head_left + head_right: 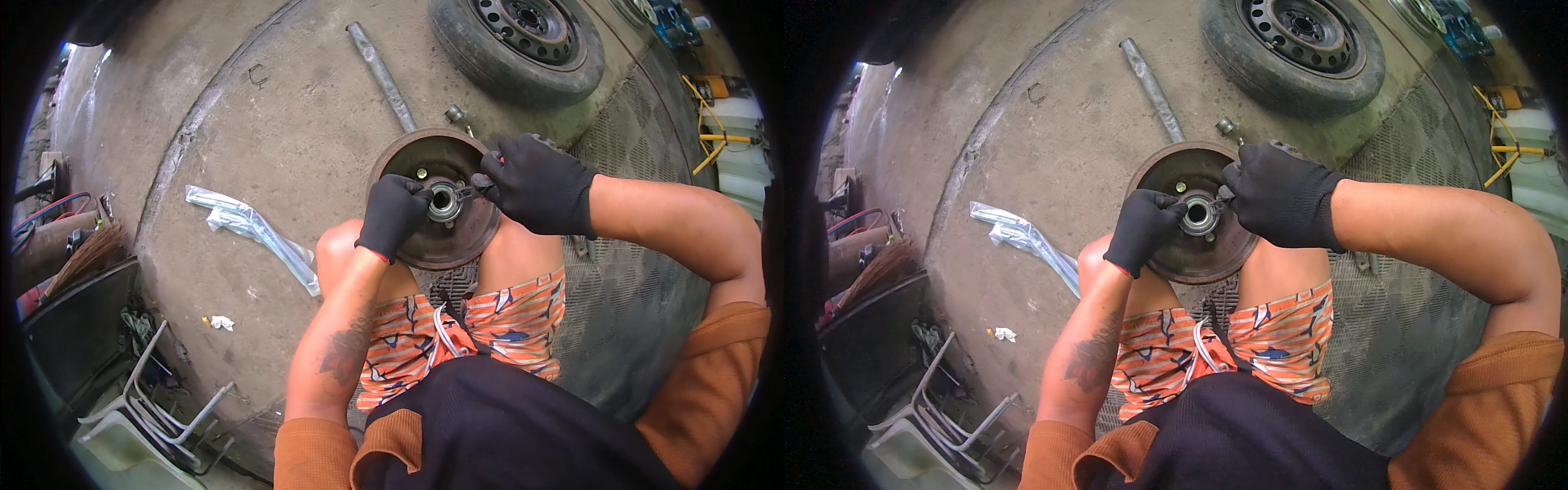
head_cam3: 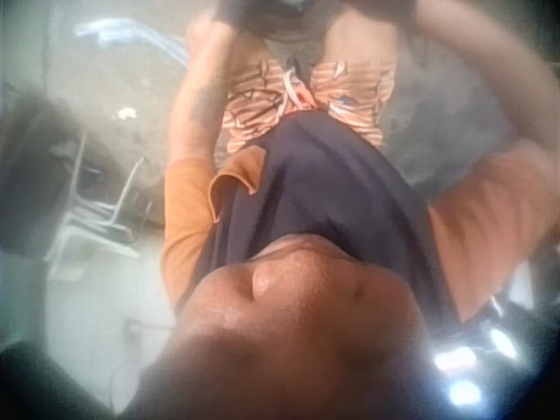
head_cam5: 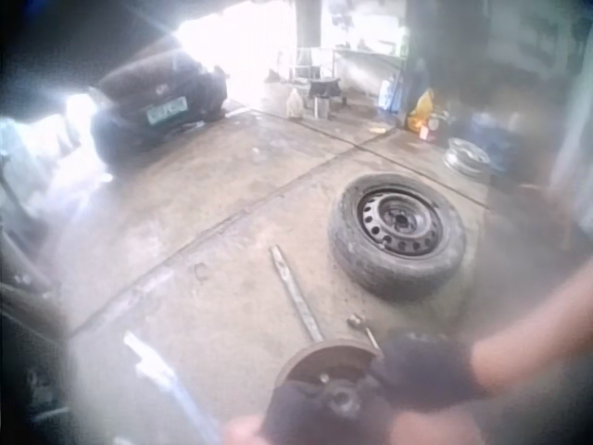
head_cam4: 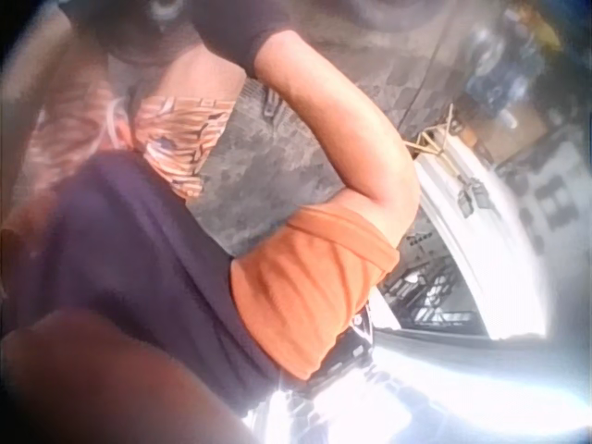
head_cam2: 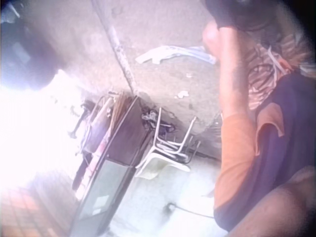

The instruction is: The person sits on the floor and uses pliers to remove a retaining clip from a brake drum. They then use a screwdriver and a hammer to tap out the inner bearing. Finally, they place a new bearing into the drum and set the assembly aside.

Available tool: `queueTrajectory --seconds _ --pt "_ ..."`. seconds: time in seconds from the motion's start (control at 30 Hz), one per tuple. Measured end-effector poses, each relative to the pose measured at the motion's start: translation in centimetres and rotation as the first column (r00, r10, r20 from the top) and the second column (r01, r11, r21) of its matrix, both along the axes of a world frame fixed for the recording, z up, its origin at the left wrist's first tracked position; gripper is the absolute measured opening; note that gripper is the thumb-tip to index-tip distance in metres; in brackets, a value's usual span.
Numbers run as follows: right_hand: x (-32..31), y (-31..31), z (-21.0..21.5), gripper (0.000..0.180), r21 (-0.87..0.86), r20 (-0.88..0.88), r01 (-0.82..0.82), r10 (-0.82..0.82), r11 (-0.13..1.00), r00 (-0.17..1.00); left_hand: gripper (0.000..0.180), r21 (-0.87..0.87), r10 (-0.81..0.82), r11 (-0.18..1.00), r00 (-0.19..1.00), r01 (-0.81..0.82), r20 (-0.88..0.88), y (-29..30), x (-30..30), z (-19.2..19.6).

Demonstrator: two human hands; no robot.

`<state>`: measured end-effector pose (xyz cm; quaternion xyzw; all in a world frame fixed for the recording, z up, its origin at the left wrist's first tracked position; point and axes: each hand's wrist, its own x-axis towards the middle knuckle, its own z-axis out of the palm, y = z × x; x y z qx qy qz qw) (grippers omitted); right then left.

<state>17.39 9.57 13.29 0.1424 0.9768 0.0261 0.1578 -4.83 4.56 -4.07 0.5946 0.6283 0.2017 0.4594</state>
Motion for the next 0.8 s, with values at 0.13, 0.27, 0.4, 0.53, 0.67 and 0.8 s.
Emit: queueTrajectory --seconds 0.13,0.27,0.4,0.53,0.67,0.8 --pt "0.2 -0.2 0.1 0.035 -0.02 0.083 0.018 -0.017 1.0 0.996 0.019 0.035 0.077 0.996 0.99 -0.082 0.116 -1.0 0.8 1.6" --pt "0.0 -0.8 0.0 0.031 0.033 0.071 0.017 -0.019 0.999 0.997 0.021 -0.027 0.039 0.999 0.952 -0.032 0.304 -1.0 -0.4 0.9" --pt "0.0 -0.7 -0.4 0.02 0.075 0.002 0.019 -0.019 0.997 1.0 0.025 0.004 -0.005 1.0 0.96 0.004 0.281 -0.6 -0.3 -0.4" --pt "0.0 -0.4 -0.9 0.028 0.073 0.028 0.019 -0.021 0.997 0.999 0.022 0.001 0.05 0.999 0.961 -0.053 0.272 -0.6 0.1 -1.9" --pt "1.5 -0.6 -1.5 0.026 0.156 -0.047 0.01 -0.003 0.988 0.999 0.016 0.066 0.021 0.997 0.992 -0.029 0.124 -0.4 0.8 -0.4" --pt "2.3 -0.6 0.2 0.025 0.122 0.053 0.131 -0.139 0.984 0.989 0.024 0.041 0.014 0.999 0.999 -0.016 0.043 -0.3 0.2 -0.9"
